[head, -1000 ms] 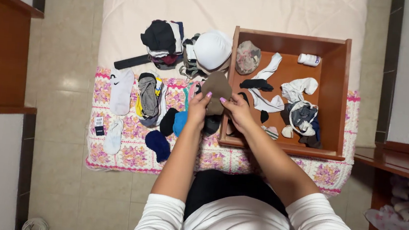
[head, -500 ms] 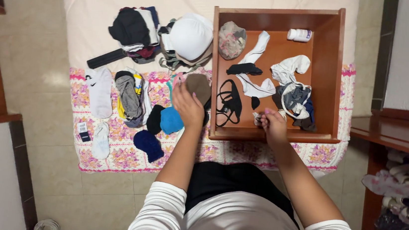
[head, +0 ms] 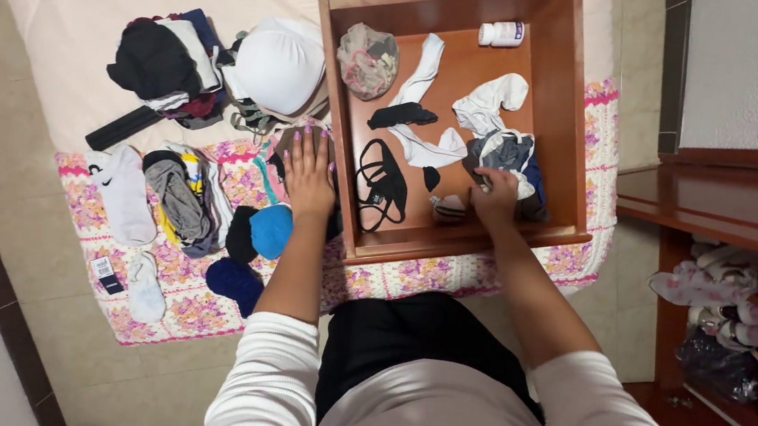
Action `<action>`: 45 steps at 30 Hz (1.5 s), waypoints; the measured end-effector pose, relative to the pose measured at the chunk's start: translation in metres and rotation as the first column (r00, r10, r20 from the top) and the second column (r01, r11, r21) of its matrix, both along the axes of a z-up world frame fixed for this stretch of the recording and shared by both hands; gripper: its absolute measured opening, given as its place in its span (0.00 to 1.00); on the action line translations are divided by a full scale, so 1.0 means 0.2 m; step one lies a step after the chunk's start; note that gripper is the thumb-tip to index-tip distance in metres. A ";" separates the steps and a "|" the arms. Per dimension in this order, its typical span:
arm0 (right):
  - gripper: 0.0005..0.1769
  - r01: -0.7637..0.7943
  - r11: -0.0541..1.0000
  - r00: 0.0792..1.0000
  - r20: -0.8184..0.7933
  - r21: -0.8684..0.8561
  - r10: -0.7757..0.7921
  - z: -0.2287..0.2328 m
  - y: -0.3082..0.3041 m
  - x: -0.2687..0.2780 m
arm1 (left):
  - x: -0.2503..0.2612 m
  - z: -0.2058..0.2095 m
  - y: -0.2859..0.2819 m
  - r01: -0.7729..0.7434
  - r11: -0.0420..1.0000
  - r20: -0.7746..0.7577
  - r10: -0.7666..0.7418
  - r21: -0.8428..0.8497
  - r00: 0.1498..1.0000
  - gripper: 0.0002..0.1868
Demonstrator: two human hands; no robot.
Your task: The person sorts through a drawer of small clothing items, picking up socks, underwear, and other garments one by one, unfolding or inspecting them, and placing them on the bed. The drawer remains open on the bed throughout the clip.
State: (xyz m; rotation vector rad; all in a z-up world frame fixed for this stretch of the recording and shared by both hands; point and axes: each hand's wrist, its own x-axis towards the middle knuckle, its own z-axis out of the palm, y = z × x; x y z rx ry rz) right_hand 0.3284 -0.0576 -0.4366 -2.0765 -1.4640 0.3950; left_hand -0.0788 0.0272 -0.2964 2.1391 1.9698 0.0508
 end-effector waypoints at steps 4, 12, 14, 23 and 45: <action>0.20 0.070 0.936 0.982 0.190 -0.345 -0.004 0.24 0.11 0.01 | 0.00 0.04 -0.02 0.001 1.000 0.040 -0.002 0.011 0.999 0.33; 0.20 0.021 0.914 0.981 0.182 -0.406 0.059 -0.09 0.19 0.29 | 0.06 0.36 -0.09 -0.026 0.997 0.236 0.008 0.073 0.972 0.30; 0.13 0.003 0.981 0.989 0.143 -0.192 0.025 0.26 0.21 0.24 | 0.10 0.48 -0.12 -0.046 0.992 0.284 0.011 0.117 0.959 0.28; 0.15 0.097 0.989 0.548 -0.836 0.108 0.037 1.38 0.27 0.10 | 0.47 0.60 -0.15 0.031 0.964 0.504 -0.166 0.265 0.848 0.15; 0.14 0.140 0.953 0.198 -0.950 0.269 0.240 2.16 0.40 -0.19 | 0.73 1.15 0.24 -0.058 0.998 0.863 0.064 -0.041 0.501 0.18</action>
